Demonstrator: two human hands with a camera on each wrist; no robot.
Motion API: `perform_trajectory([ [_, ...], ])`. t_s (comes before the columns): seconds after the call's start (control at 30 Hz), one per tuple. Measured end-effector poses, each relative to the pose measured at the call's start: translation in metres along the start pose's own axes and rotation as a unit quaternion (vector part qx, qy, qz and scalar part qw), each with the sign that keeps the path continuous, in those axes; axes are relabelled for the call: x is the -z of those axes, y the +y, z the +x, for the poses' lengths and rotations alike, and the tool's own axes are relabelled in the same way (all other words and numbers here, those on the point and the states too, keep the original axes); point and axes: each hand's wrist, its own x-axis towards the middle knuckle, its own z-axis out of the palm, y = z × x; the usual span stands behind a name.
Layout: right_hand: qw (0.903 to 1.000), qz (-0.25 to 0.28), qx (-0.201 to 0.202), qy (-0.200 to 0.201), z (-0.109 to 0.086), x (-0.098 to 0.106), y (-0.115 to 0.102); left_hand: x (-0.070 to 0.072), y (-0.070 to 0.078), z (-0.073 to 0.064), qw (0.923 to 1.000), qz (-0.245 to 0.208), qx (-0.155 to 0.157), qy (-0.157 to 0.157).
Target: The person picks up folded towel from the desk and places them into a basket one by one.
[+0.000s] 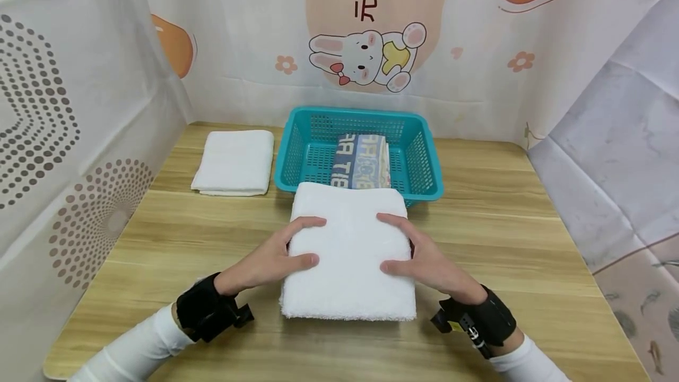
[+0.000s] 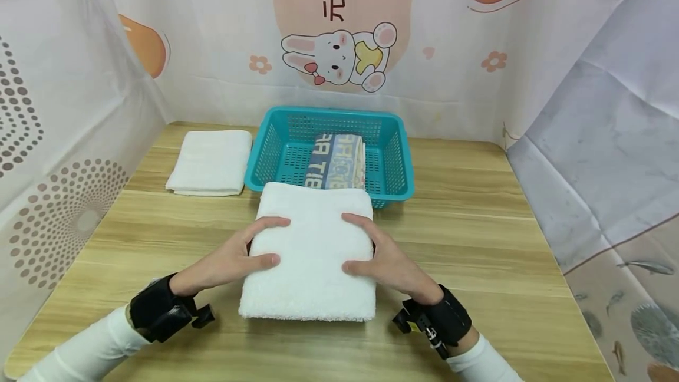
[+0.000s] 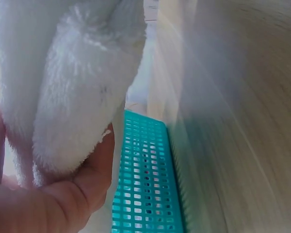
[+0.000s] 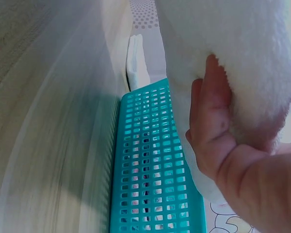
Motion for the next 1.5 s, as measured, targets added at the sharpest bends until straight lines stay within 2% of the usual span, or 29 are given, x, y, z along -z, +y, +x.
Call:
perform_trajectory([
  [0.27,0.9995,-0.027,0.016,0.006,-0.004,0.002,-0.003,-0.001,0.005,-0.001,0.9999,0.010,-0.006,0.002],
  [0.67,0.9997,-0.016,0.019,0.000,-0.010,0.004,-0.010,-0.002,0.012,-0.003,0.9999,0.007,0.007,0.004],
  [0.93,1.0000,-0.003,0.009,-0.003,-0.012,0.006,-0.017,-0.002,0.019,-0.005,0.9999,0.012,0.003,0.005],
  [1.5,0.9998,0.000,0.019,0.008,-0.005,0.016,-0.026,0.006,0.026,0.007,0.9993,0.029,-0.015,0.016],
])
